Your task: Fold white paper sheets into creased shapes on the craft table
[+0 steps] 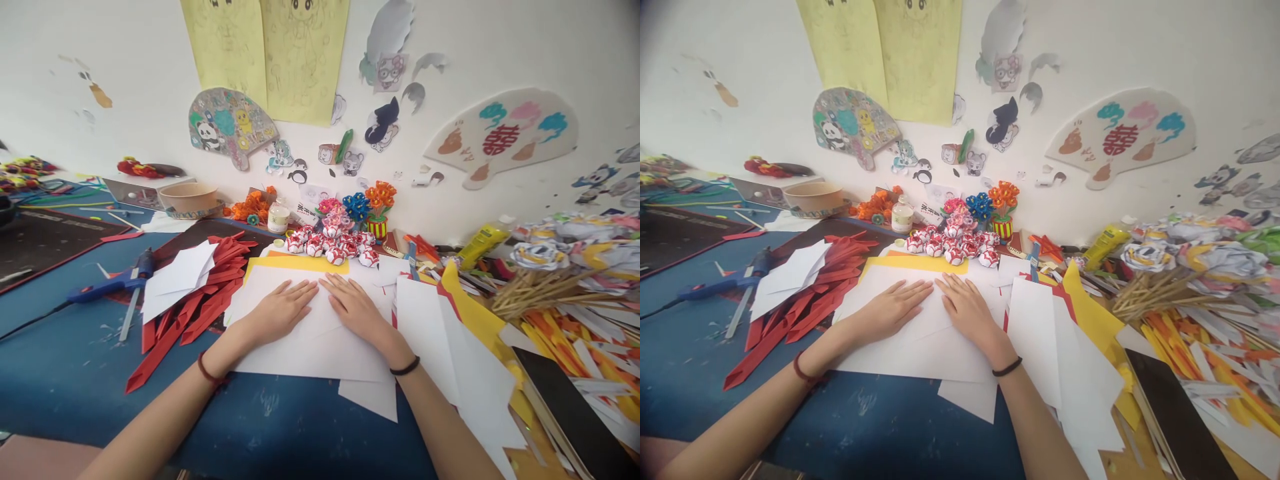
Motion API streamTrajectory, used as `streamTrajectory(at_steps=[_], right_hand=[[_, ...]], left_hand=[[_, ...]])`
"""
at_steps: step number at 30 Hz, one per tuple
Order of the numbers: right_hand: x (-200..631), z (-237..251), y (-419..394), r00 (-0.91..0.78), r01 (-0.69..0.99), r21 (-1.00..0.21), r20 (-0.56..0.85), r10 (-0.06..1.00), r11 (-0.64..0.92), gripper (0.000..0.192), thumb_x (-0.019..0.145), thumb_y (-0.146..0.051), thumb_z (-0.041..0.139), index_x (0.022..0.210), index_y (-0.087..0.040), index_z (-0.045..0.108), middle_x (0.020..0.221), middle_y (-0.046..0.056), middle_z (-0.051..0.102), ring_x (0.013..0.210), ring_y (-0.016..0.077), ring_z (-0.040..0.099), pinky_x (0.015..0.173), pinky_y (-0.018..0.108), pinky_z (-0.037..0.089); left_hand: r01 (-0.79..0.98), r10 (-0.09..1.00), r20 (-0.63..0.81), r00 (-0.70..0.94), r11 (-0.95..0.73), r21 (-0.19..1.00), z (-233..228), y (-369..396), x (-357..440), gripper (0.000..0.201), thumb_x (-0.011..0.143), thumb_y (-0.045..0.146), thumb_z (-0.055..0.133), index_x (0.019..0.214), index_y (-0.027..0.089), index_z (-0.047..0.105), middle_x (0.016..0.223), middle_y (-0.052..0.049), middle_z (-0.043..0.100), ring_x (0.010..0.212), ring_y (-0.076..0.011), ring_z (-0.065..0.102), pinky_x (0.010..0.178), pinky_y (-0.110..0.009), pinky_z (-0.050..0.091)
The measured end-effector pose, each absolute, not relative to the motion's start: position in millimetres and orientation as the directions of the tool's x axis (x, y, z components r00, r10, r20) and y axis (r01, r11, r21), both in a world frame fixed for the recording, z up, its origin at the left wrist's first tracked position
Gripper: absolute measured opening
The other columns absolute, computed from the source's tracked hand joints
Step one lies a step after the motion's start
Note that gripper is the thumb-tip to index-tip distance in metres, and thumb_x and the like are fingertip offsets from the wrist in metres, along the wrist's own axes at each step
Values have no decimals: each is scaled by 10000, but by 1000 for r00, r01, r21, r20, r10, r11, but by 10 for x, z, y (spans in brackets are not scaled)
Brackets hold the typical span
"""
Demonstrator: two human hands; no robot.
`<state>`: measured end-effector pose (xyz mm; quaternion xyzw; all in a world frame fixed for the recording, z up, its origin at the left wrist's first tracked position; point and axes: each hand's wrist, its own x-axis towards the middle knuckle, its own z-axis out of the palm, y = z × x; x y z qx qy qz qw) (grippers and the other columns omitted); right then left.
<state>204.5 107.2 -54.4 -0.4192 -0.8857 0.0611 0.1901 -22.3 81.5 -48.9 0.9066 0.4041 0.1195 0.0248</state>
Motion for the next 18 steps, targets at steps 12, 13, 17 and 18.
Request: streamTrajectory(at_steps=[12,13,17,18], right_hand=[[2100,-506,1061,-605,728,-243,212,768,641,474,998,-287,267,1468,-343,275,1528,-4,295,1417,166,231,1153,468,169],[2105,-514,1064,-602,728,-245,217,768,640,483,997,-290,267,1478,-329,250,1529,-3,293,1417,162,231,1155,462,170],[2121,-542,1077,-574,737,-265,241,783,622,536,988,-308,274,1507,-233,163,1525,34,305,1402,148,267,1161,426,183],[2123,-546,1080,-571,738,-263,245,783,621,538,987,-305,274,1507,-227,162,1524,35,308,1400,147,271,1161,423,186]], left_hand=[[763,744,291,601,-643,68,-292,848,-69,340,969,224,351,1231,196,566,1261,-85,616,1200,-214,533,1069,-414,308],[766,738,306,602,-642,42,-294,856,-35,338,964,206,359,1230,188,566,1257,-91,617,1223,-224,512,1059,-415,313],[748,710,292,641,-663,-31,-361,847,37,436,940,141,373,1369,187,438,1382,-84,519,1324,-233,403,1056,-412,300],[755,719,281,636,-654,-35,-382,838,39,456,939,134,366,1390,190,410,1394,-81,507,1326,-230,401,1049,-407,304]])
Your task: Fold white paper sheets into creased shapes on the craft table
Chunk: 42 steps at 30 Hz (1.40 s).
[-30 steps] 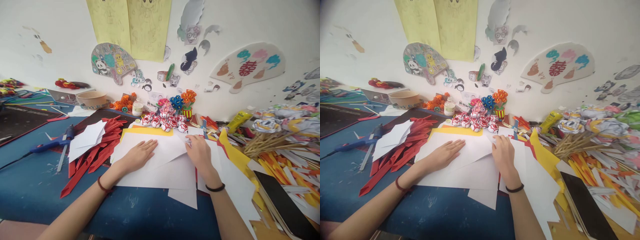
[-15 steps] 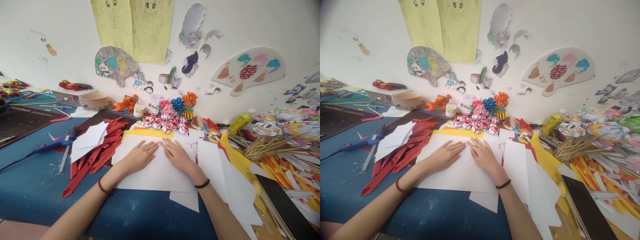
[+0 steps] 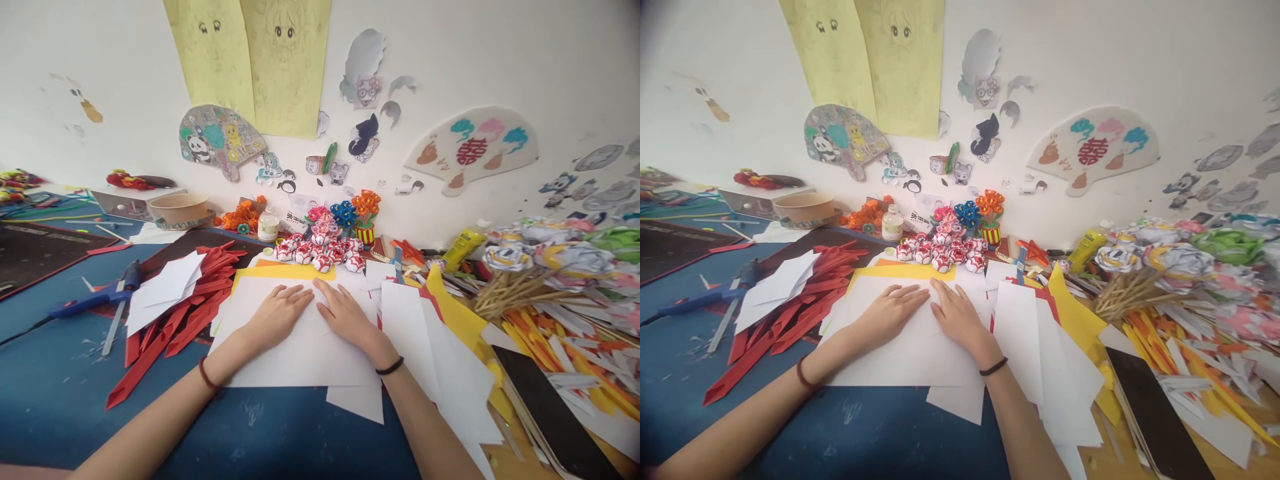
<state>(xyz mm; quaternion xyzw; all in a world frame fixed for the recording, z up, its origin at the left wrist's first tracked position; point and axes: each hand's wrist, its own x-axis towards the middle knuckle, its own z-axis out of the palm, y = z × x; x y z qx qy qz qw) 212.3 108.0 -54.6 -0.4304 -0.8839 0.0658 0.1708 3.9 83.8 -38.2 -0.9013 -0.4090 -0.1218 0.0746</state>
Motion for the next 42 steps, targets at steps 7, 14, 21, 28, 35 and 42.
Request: streamTrajectory(at_steps=[7,14,21,28,35,42], right_hand=[[2125,-565,1092,-611,726,-217,230,757,652,506,984,-258,267,1489,-268,235,1528,-5,283,1415,147,234,1159,435,175],[2111,-572,1083,-580,751,-220,231,781,622,487,987,-274,286,1474,-280,276,1514,-7,314,1406,139,258,1157,422,184],[2123,-544,1089,-581,750,-244,202,789,615,470,992,-304,290,1462,-306,304,1523,-7,296,1407,144,256,1158,426,174],[2123,-537,1102,-584,750,-255,179,792,611,466,992,-317,281,1457,-323,313,1529,-14,282,1411,142,246,1160,423,164],[2122,-535,1104,-581,751,-260,178,794,608,463,991,-327,282,1453,-331,320,1527,-17,289,1410,141,247,1160,425,162],[2123,-517,1092,-580,757,-247,172,796,605,470,991,-314,292,1460,-328,300,1526,-18,290,1408,136,250,1158,421,170]], left_hand=[[788,753,274,599,-615,-33,-404,828,32,490,956,168,331,1444,208,323,1426,-49,474,1324,-236,390,1018,-388,314],[802,753,288,591,-588,-107,-295,759,14,412,960,193,354,1363,205,436,1234,-69,626,1106,-230,535,973,-401,324],[817,765,288,577,-547,-184,-283,570,-154,400,955,176,368,1348,206,439,1263,-74,613,1056,-228,558,963,-422,333],[851,801,290,524,-472,-231,-271,323,-328,433,918,110,394,1329,224,470,1318,-48,581,1099,-236,558,989,-449,344],[833,786,288,547,-473,-288,-301,233,-455,447,915,111,384,1331,237,487,1349,-50,555,1149,-236,546,1029,-447,334],[825,794,250,554,-483,-294,-315,196,-549,460,911,103,364,1332,242,486,1357,-37,547,1142,-257,536,1008,-485,336]])
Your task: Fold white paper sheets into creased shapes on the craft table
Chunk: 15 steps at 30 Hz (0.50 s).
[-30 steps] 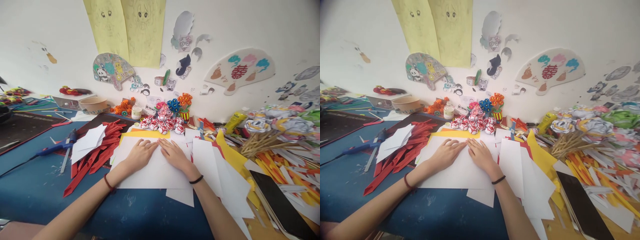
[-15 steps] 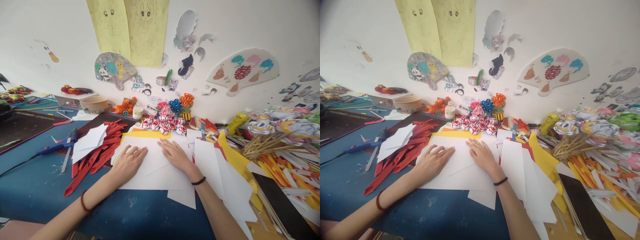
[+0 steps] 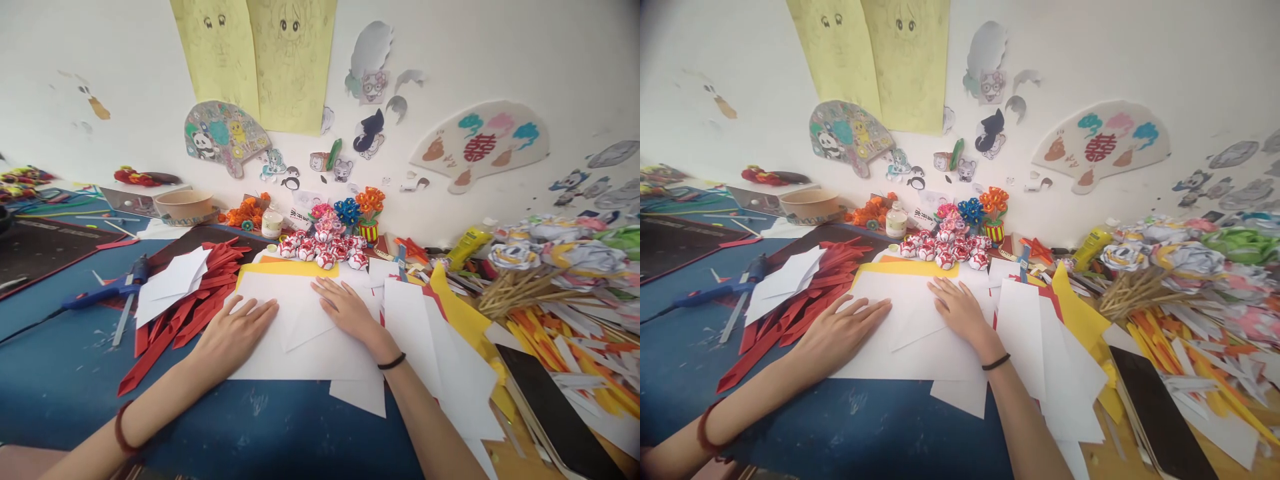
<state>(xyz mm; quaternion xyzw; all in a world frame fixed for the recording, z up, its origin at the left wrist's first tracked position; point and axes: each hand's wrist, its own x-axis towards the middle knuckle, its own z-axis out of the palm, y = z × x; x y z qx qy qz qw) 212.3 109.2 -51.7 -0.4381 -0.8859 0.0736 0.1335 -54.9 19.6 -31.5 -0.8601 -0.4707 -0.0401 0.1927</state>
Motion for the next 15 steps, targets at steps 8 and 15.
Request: streamTrajectory(at_steps=[8,15], right_hand=[[2116,-495,1073,-582,765,-219,170,795,606,477,986,-291,293,1462,-319,299,1526,-17,292,1410,134,244,1157,411,175],[1939,-538,922,-438,842,-215,262,860,494,469,979,-255,273,1439,-267,363,1507,8,343,1398,168,276,1138,439,194]], left_hand=[[846,815,257,519,-448,-289,-125,225,-575,332,921,117,369,1128,228,603,982,-63,710,947,-254,573,888,-456,371],[846,779,329,534,-485,-223,-119,496,51,296,938,133,368,1126,128,598,1193,-127,641,1045,-251,581,962,-441,364]])
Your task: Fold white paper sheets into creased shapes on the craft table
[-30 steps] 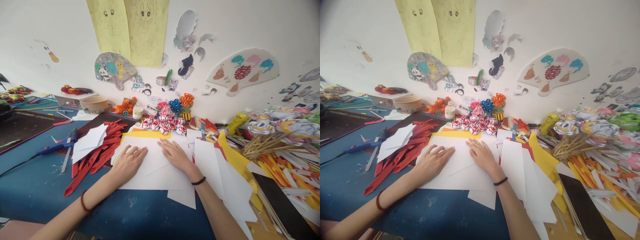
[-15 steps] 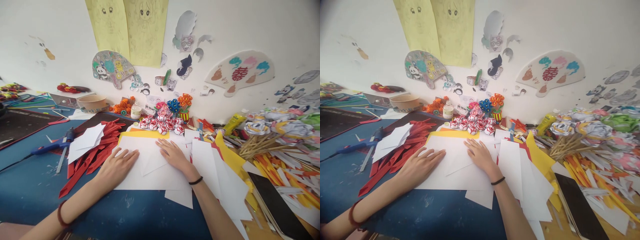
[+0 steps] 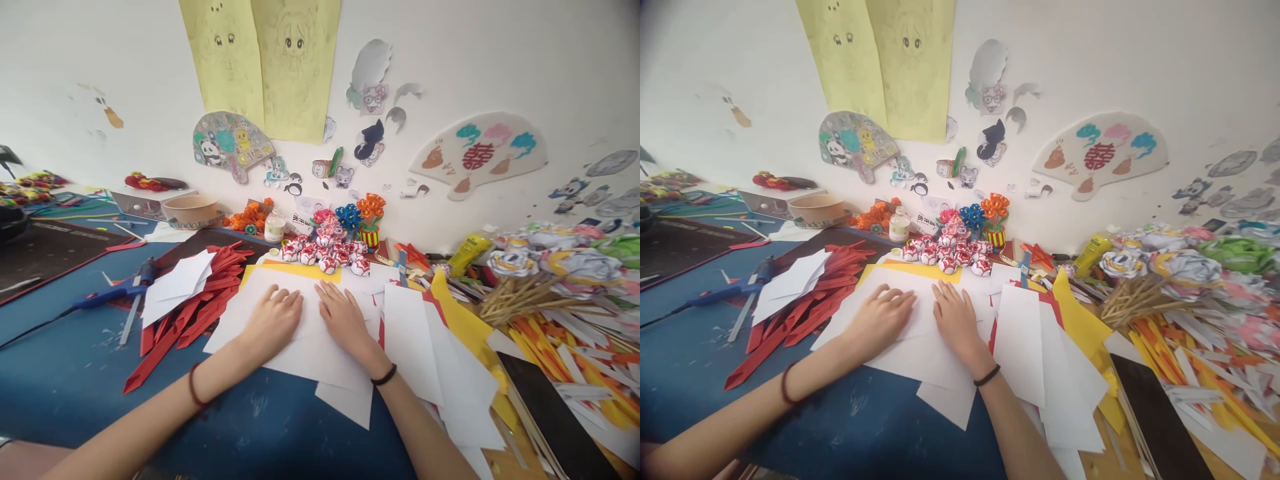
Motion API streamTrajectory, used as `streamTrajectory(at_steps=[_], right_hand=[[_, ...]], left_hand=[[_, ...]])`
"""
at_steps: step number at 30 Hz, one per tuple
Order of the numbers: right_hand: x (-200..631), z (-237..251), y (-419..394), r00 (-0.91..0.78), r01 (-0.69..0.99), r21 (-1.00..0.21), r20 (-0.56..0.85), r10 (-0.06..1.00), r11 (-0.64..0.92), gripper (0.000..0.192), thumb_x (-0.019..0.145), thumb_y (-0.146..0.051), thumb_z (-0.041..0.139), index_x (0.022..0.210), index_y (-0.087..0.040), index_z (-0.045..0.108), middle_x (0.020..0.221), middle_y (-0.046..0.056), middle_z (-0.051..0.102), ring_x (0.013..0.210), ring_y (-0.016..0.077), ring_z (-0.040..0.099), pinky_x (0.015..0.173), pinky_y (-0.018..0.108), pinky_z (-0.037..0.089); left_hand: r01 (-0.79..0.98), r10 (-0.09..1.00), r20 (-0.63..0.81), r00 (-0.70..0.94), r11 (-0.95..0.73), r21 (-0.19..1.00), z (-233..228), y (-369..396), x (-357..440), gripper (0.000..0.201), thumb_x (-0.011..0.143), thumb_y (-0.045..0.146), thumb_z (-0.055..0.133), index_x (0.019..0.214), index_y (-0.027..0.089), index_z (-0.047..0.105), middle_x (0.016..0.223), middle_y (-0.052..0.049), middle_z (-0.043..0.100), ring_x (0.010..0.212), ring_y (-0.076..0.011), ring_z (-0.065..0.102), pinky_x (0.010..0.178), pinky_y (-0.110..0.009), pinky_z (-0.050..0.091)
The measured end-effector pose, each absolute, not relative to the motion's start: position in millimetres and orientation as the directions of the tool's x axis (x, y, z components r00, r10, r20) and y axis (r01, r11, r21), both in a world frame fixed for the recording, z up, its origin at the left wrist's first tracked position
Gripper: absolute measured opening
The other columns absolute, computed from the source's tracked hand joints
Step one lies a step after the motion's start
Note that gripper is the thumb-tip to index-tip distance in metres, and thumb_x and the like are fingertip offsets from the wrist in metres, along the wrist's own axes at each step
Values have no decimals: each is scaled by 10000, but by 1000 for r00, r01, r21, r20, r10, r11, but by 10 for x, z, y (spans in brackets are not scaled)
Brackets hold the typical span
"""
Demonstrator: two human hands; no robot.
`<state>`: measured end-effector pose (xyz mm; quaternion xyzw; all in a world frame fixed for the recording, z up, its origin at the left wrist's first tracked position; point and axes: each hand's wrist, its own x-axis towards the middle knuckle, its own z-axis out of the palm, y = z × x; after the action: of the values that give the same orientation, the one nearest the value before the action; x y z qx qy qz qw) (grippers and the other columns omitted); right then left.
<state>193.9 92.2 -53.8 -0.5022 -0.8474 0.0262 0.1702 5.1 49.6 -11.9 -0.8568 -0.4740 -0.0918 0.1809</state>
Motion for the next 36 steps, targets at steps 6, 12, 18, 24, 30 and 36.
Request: streamTrajectory(at_steps=[6,12,18,24,30,36], right_hand=[[1843,-518,790,-354,893,-162,326,877,421,445,968,-235,302,1381,-186,462,1451,98,430,1341,240,371,1074,444,301],[1830,-499,839,-508,810,-106,363,781,576,459,961,-182,286,1375,-106,470,1425,105,464,1327,195,395,1148,371,226],[1935,-509,850,-448,859,-123,287,847,496,466,951,-164,292,1380,-102,464,1422,111,461,1338,207,396,1136,395,273],[2109,-497,805,-320,928,-110,255,913,356,456,944,-152,299,1347,-62,492,1379,132,509,1305,228,442,1111,388,323],[2097,-495,789,-283,953,-30,283,917,303,437,933,-121,301,1292,-38,535,1333,188,540,1266,260,475,1106,406,309],[2032,-496,765,-252,967,42,289,923,251,462,841,1,317,1176,-85,623,1296,186,563,1218,302,498,1099,456,279]], left_hand=[[771,722,314,616,-634,-54,-477,765,105,431,991,256,291,1366,112,449,1389,-138,501,1301,-226,449,1054,-388,360],[734,712,271,648,-679,31,-516,787,-96,491,999,300,264,1477,188,260,1503,-94,343,1411,-194,256,1122,-398,289],[748,722,302,622,-663,45,-544,786,-51,474,999,300,270,1460,194,313,1486,-96,372,1397,-194,294,1118,-405,306],[745,728,289,622,-663,67,-538,789,-72,475,997,302,279,1461,206,312,1483,-85,379,1390,-199,309,1117,-416,315],[743,726,304,617,-665,81,-519,776,-70,470,995,295,280,1453,201,329,1482,-86,381,1390,-197,310,1115,-411,317],[741,724,299,622,-668,75,-522,783,-74,477,994,287,275,1458,184,314,1475,-88,392,1393,-193,303,1117,-404,308]])
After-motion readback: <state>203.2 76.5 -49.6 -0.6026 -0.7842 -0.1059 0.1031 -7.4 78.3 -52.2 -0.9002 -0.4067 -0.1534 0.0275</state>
